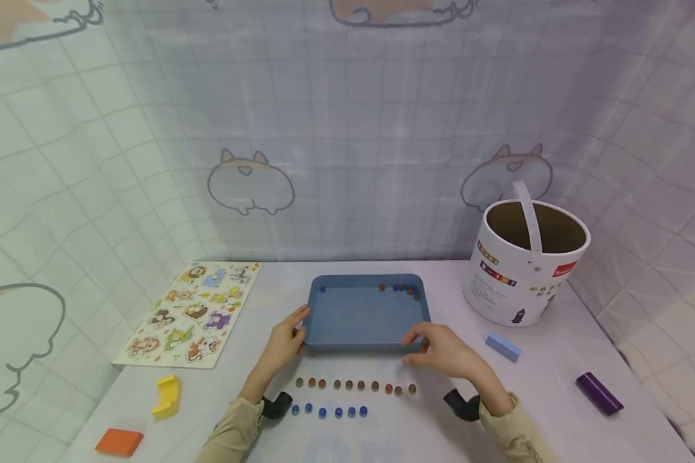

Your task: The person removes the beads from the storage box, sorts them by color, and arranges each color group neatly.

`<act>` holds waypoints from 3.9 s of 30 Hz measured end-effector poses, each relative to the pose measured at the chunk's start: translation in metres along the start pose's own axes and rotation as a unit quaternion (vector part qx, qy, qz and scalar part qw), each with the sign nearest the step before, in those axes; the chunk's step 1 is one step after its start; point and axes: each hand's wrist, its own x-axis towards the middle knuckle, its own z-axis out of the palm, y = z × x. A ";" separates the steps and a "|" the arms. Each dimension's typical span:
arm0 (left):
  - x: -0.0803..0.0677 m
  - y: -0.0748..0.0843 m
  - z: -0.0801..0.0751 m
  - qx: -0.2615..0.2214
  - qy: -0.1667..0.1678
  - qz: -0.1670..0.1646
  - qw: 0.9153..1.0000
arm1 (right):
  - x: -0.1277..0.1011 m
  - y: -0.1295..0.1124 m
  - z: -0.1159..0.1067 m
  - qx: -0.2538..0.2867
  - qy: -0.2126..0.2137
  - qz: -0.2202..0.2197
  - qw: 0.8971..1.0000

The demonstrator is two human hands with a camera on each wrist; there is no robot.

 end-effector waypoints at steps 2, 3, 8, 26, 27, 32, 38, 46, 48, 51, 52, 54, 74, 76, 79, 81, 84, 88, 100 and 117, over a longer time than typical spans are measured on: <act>0.000 0.000 -0.001 0.002 0.001 -0.002 1.000 | 0.016 -0.005 -0.011 0.004 -0.004 -0.010 1.000; 0.000 0.000 -0.002 0.003 0.001 -0.002 1.000 | 0.025 -0.007 -0.015 0.010 -0.008 -0.013 1.000; 0.000 -0.001 -0.002 0.004 0.001 -0.004 1.000 | 0.086 -0.013 -0.025 0.077 -0.039 -0.010 0.996; 0.002 0.002 0.002 0.008 0.013 0.020 1.000 | 0.221 0.002 0.070 0.310 0.011 0.182 0.933; 0.002 0.002 0.002 0.009 0.011 0.017 1.000 | 0.223 0.001 0.074 0.320 0.026 0.193 0.927; 0.002 0.003 0.003 0.018 0.010 0.018 1.000 | 0.253 0.026 0.102 0.340 0.085 0.211 0.912; 0.003 0.000 0.002 0.015 0.008 0.014 1.000 | 0.262 0.014 0.116 0.212 0.115 0.243 0.939; 0.000 0.001 0.002 0.009 0.007 0.015 1.000 | 0.235 -0.024 0.111 0.225 0.127 0.252 0.933; 0.000 0.002 0.002 0.009 0.007 0.015 1.000 | 0.234 -0.025 0.107 0.255 0.117 0.251 0.927; 0.000 0.002 0.000 0.008 0.011 0.013 1.000 | 0.232 -0.027 0.098 0.302 0.094 0.237 0.918; 0.000 0.002 0.000 0.008 0.012 0.012 1.000 | 0.230 -0.028 0.093 0.312 0.084 0.231 0.918; 0.001 0.003 0.000 0.007 0.013 0.012 1.000 | 0.225 -0.029 0.084 0.329 0.068 0.218 0.916; 0.001 0.003 0.000 0.006 -0.002 -0.015 1.000 | 0.104 -0.013 0.031 0.262 0.036 0.110 0.958; 0.001 0.003 -0.001 0.004 -0.002 -0.015 1.000 | 0.089 -0.012 0.031 0.251 0.037 0.099 0.962; 0.001 0.004 -0.001 0.002 -0.001 -0.021 1.000 | 0.069 -0.012 0.032 0.239 0.039 0.096 0.966; 0.002 0.005 -0.001 0.004 0.001 -0.020 1.000 | 0.057 -0.013 0.033 0.232 0.038 0.093 0.968; 0.002 0.005 -0.002 0.009 0.005 -0.018 1.000 | 0.041 -0.015 0.037 0.222 0.035 0.087 0.971; 0.004 0.004 -0.002 0.015 0.006 -0.015 1.000 | 0.022 -0.016 0.049 0.207 0.022 0.086 0.974; 0.002 0.002 -0.001 0.019 0.011 -0.002 1.000 | -0.015 -0.006 0.088 0.136 -0.010 0.078 0.988; 0.002 0.002 -0.001 0.016 0.008 -0.010 1.000 | -0.020 -0.013 0.100 0.090 -0.009 0.049 0.995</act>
